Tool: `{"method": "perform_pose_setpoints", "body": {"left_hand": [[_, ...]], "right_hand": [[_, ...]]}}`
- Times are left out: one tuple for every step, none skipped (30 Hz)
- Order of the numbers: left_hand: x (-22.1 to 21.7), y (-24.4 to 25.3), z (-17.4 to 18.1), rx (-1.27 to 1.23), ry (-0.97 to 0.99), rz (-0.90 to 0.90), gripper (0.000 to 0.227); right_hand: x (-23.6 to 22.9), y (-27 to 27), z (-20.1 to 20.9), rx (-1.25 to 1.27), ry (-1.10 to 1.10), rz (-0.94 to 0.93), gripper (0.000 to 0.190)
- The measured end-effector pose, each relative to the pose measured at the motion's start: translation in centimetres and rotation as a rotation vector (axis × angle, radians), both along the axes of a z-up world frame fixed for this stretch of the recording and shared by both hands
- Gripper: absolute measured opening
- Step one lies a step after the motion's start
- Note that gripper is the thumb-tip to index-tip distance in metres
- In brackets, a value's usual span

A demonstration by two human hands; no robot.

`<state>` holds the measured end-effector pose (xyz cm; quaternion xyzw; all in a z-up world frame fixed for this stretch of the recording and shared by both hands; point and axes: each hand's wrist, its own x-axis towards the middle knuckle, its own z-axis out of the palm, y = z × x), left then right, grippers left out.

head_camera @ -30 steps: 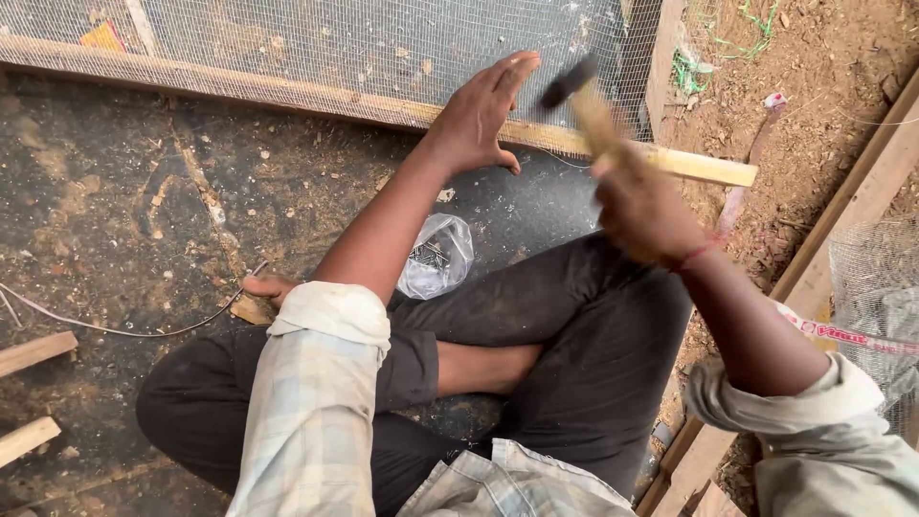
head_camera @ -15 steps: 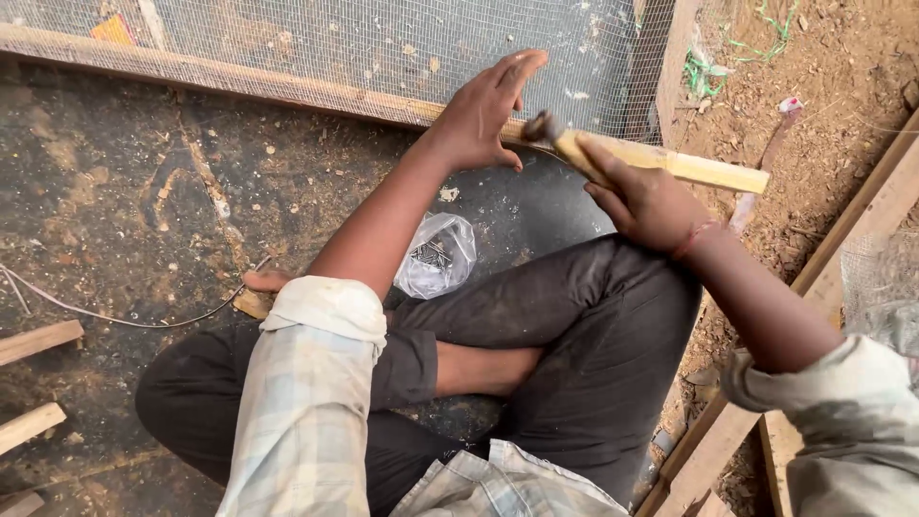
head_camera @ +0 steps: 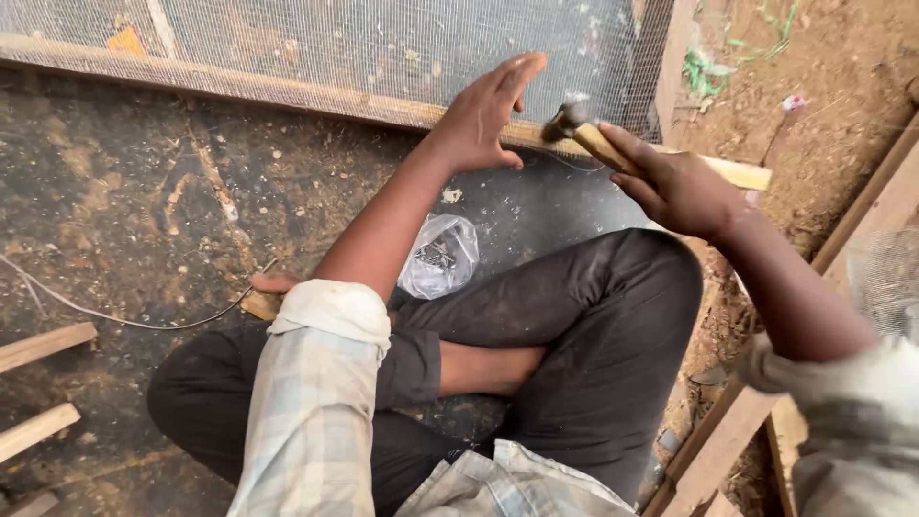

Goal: Attaching wire mesh to a wooden frame using a hammer and small nails or staples.

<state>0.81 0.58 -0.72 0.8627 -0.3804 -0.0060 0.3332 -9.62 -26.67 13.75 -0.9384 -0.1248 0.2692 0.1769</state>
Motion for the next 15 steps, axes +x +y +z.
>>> {"method": "perform_pose_setpoints", "body": {"left_hand": [[0.0,-0.1,0.7,-0.004,-0.006,0.005,0.144],[-0.8,0.3,1.2,0.035,0.081,-0.005,0.14],[-1.5,0.7,1.8,0.073,0.167,-0.015,0.137],[-1.7,0.6,2.6,0.072,0.154,-0.029,0.137],[-1.9,0.5,3.4,0.046,0.204,-0.031,0.129],[-2.8,0.9,3.9,0.025,0.268,-0.019,0.121],[-4.0,1.4,4.0,0.028,0.268,-0.02,0.121],[-5.7,2.0,4.0,0.048,0.186,-0.005,0.089],[-7.2,2.6,4.0,0.067,0.105,0.008,0.058],[-8.6,3.1,5.5,0.07,0.1,0.008,0.058],[-10.0,3.5,7.1,0.15,0.233,0.015,0.034],[-11.6,4.0,8.7,0.231,0.369,0.022,0.019],[-12.5,5.0,7.3,0.236,0.366,0.022,0.019],[-13.6,6.0,5.8,0.408,0.319,-0.032,0.012],[-14.7,7.1,4.4,0.58,0.27,-0.087,0.007]], "right_hand": [[-0.7,-0.2,0.4,-0.004,-0.006,0.005,0.068],[-2.1,0.0,0.5,0.097,-0.111,0.0,0.067],[-3.4,0.2,0.7,0.197,-0.216,-0.007,0.066],[-4.7,-0.1,1.5,0.193,-0.23,-0.019,0.066],[-6.0,-0.4,2.3,0.254,-0.276,-0.093,0.066],[-7.5,-0.6,2.9,0.322,-0.308,-0.155,0.066],[-8.6,-0.6,3.0,0.325,-0.308,-0.157,0.066],[-10.1,-0.5,3.1,0.448,-0.211,-0.285,0.067],[-11.5,-0.5,3.3,0.569,-0.111,-0.413,0.069],[-12.1,-0.3,2.6,0.574,-0.115,-0.413,0.069],[-12.7,-0.2,2.0,0.745,-0.016,-0.526,0.07],[-13.4,0.0,1.4,0.916,0.089,-0.639,0.071],[-13.5,0.2,1.3,0.922,0.087,-0.639,0.071],[-13.5,0.5,1.3,0.985,0.107,-0.691,0.07],[-13.6,0.7,1.3,1.048,0.128,-0.744,0.068]]}}
